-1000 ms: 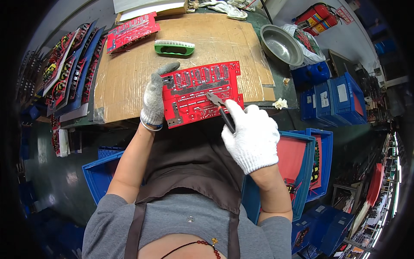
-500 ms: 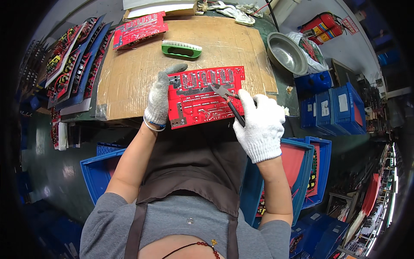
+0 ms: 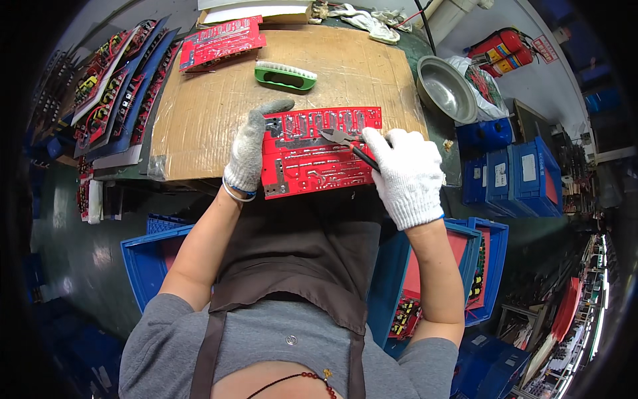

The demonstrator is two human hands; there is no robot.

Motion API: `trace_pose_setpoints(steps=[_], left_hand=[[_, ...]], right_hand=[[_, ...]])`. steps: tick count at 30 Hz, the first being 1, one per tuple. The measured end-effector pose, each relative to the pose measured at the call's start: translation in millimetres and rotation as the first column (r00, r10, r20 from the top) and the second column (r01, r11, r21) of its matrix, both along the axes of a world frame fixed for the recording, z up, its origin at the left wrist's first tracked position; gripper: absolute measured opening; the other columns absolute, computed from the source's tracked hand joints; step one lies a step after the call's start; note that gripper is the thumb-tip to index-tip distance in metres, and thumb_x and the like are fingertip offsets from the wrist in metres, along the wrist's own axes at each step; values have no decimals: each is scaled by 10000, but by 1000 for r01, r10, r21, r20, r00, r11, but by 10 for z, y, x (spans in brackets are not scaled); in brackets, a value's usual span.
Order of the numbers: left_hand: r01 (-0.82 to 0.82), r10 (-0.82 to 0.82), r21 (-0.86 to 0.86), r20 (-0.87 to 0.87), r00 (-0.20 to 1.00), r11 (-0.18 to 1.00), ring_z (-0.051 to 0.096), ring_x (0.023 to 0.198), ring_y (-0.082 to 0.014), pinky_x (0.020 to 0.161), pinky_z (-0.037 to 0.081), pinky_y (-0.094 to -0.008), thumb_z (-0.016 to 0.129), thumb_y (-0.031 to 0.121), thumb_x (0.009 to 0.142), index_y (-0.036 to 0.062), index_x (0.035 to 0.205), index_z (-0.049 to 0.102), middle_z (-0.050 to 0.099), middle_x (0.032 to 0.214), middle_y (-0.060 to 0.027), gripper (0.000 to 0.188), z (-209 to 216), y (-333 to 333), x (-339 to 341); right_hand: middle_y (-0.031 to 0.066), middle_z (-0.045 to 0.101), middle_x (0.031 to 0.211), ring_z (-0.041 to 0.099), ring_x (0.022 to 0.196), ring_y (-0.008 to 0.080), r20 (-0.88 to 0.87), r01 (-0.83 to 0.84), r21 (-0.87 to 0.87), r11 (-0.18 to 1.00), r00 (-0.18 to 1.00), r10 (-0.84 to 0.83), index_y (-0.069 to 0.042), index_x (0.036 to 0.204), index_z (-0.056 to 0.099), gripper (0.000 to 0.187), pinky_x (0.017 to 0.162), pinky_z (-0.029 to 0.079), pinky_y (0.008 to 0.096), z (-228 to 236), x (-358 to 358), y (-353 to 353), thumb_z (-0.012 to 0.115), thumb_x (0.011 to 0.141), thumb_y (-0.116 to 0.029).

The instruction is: Trimming components or excess material from printed circuit boards using pliers at a workbench.

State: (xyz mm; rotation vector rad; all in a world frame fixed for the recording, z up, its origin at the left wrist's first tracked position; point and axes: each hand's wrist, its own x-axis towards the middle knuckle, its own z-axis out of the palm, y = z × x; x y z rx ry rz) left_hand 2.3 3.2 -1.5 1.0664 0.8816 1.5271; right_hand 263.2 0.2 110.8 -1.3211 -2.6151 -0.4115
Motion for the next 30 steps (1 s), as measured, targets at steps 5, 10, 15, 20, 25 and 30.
trace_pose_setpoints(steps=[5, 10, 15, 20, 25, 30], left_hand=[[6, -6, -1, 28, 1000, 1000, 641, 1183, -189, 1064, 497, -337, 358, 544, 1109, -43, 1377, 599, 663, 1342, -149, 689, -33, 24, -1], [-9, 9, 12, 13, 1000, 1000, 648, 1155, -180, 1050, 507, -334, 360, 527, 1115, -44, 1363, 606, 678, 1291, -146, 669, -10, 9, 6], [-2, 1, 24, 21, 1000, 1000, 660, 1126, -174, 1028, 522, -331, 363, 513, 1119, -45, 1362, 603, 689, 1261, -143, 654, 4, -4, 2], [10, -11, 18, 43, 999, 1000, 663, 1117, -170, 1021, 528, -330, 367, 506, 1120, -43, 1364, 601, 689, 1254, -143, 645, 17, 2, 8], [30, -31, 26, 25, 999, 999, 652, 1136, -169, 1032, 519, -330, 378, 502, 1118, -43, 1363, 599, 680, 1269, -143, 637, -21, 21, -21], [57, -58, 12, 94, 994, 998, 648, 1148, -176, 1047, 510, -337, 383, 500, 1118, -48, 1367, 594, 674, 1285, -142, 638, -38, 26, -5]], right_hand=[[76, 658, 1020, 654, 959, 322, -192, 74, -269, 960, 973, -129, -173, 1274, 680, 564, 843, 528, 428, -116, 63, 45, 815, 734, -83], [115, 656, 1056, 652, 985, 336, -141, 43, -66, 997, 989, -52, -166, 1282, 671, 610, 860, 530, 433, -29, -10, -7, 838, 700, -85], [84, 644, 1097, 620, 1046, 312, -86, -16, 23, 1000, 996, 18, -172, 1305, 666, 670, 900, 479, 443, -70, -107, -4, 862, 667, -109], [91, 662, 1056, 646, 985, 311, -59, -25, -6, 1000, 998, 25, -176, 1281, 673, 602, 857, 514, 433, -107, -147, 34, 833, 706, -103], [82, 653, 1047, 646, 949, 295, -233, 77, -214, 974, 964, -127, -177, 1264, 645, 551, 795, 513, 431, -252, -111, 13, 823, 744, -160], [93, 646, 1102, 626, 1042, 318, -101, 49, -21, 999, 994, -51, -181, 1289, 664, 642, 900, 484, 441, -89, -209, -82, 855, 679, -114]])
